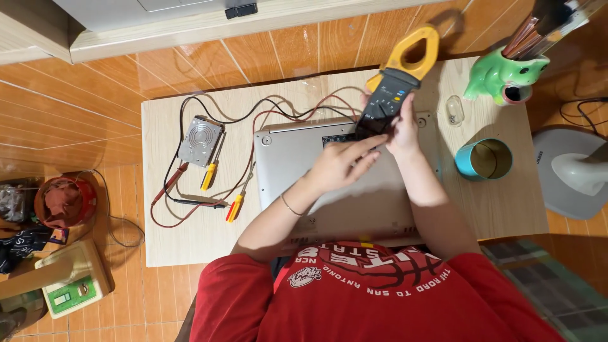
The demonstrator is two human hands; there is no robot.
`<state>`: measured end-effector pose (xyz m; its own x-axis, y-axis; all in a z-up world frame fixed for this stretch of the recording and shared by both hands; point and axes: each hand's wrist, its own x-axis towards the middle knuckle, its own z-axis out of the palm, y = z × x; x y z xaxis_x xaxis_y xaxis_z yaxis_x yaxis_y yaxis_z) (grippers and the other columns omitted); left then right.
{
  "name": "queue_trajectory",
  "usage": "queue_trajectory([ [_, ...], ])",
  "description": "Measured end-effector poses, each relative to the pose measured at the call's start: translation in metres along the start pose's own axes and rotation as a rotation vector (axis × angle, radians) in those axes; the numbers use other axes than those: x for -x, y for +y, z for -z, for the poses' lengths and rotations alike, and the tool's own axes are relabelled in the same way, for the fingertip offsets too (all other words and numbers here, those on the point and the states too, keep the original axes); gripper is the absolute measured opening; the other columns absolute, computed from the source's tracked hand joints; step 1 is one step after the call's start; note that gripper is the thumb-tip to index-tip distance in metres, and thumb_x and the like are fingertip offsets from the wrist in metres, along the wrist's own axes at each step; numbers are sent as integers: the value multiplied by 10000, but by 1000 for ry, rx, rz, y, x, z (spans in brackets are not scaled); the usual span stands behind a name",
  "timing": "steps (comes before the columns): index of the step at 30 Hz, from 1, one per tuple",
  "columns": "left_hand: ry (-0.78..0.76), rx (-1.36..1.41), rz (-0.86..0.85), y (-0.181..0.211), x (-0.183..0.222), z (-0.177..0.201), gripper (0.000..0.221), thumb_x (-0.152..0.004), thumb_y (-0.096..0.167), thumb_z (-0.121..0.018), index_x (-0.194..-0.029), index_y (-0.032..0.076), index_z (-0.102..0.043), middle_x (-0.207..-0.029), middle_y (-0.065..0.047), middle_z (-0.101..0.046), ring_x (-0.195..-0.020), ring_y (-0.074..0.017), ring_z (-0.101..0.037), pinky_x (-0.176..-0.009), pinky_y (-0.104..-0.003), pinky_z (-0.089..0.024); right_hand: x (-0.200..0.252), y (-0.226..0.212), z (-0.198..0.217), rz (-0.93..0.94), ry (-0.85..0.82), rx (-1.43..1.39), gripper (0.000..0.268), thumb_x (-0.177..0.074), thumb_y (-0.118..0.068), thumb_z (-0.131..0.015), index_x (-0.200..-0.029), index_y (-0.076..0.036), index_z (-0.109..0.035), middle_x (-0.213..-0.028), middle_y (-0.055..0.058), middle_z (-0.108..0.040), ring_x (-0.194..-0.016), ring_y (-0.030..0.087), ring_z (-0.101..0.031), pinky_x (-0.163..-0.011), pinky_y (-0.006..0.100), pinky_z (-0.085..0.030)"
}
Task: Replacing the back cover of a laptop and securing it by tightening small screws with a screwdriver.
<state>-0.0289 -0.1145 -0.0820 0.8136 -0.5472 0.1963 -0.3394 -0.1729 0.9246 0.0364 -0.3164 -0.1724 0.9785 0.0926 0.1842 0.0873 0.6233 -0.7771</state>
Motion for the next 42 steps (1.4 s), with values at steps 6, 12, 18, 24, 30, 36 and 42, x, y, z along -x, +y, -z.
queue_trajectory([
  [6, 517, -325, -406, -11, -9, 28, 323, -967, 122, -805, -1258, 143, -667, -1059, -57, -751, -915, -217, -712, -814, -293, -565, 6, 19, -7, -174, -57, -129, 767, -1083, -653, -326, -1564, -68, -441, -1463, 119, -578, -1326, 273, -578, -1144, 467, -481],
  [12, 270, 58, -199, -25, -16, 30, 503, -827, 155, -868, -1271, 118, -636, -1463, -158, -452, -1159, -296, -567, -988, -384, -521, 10, 17, -22, -261, -74, -184, 747, -1063, -646, -284, -1532, -93, -460, -1427, 92, -589, -1311, 246, -582, -1134, 446, -486],
  [18, 259, -52, -274, -45, -16, 15, 385, -863, 105, -861, -1198, 139, -673, -1296, -106, -582, -1258, -320, -580, -1109, -414, -491, 14, 25, -11, -267, -86, -127, 737, -1080, -638, -318, -1521, -65, -459, -1457, 103, -571, -1369, 235, -554, -1179, 429, -454],
  [24, 315, -7, -177, -51, -19, 5, 328, -842, 108, -860, -1113, 114, -675, -1187, -100, -588, -1128, -292, -625, -984, -368, -532, 14, 34, -2, -253, -40, -163, 699, -1071, -602, -357, -1527, -80, -446, -1475, 87, -556, -1377, 223, -549, -1186, 429, -448],
  [30, 393, 9, -193, -52, -19, 14, 306, -839, 95, -868, -1069, 96, -667, -1137, -80, -582, -1110, -255, -607, -948, -373, -534, 14, 28, -11, -258, -14, -230, 699, -1084, -601, -360, -1528, -70, -454, -1464, 103, -568, -1362, 239, -565, -1187, 433, -458],
  [36, 136, 576, -181, -40, -15, 38, 643, -1055, 301, -678, -1585, 147, -347, -1547, -101, -502, -1412, -227, -543, -1253, -390, -416, 2, 3, -17, -259, -65, -610, 760, -1069, -626, -406, -1511, -13, -487, -1377, 151, -629, -1243, 306, -626, -1124, 459, -512],
  [42, 26, -526, -361, -30, -16, 34, 1068, -791, 581, -809, -1573, 64, -294, -1327, -243, -624, -1310, -385, -536, -1177, -598, -181, -7, -15, 6, -111, -84, -798, 738, -1069, -631, -501, -1478, -17, -498, -1339, 142, -643, -1216, 275, -615, -1125, 412, -468],
])
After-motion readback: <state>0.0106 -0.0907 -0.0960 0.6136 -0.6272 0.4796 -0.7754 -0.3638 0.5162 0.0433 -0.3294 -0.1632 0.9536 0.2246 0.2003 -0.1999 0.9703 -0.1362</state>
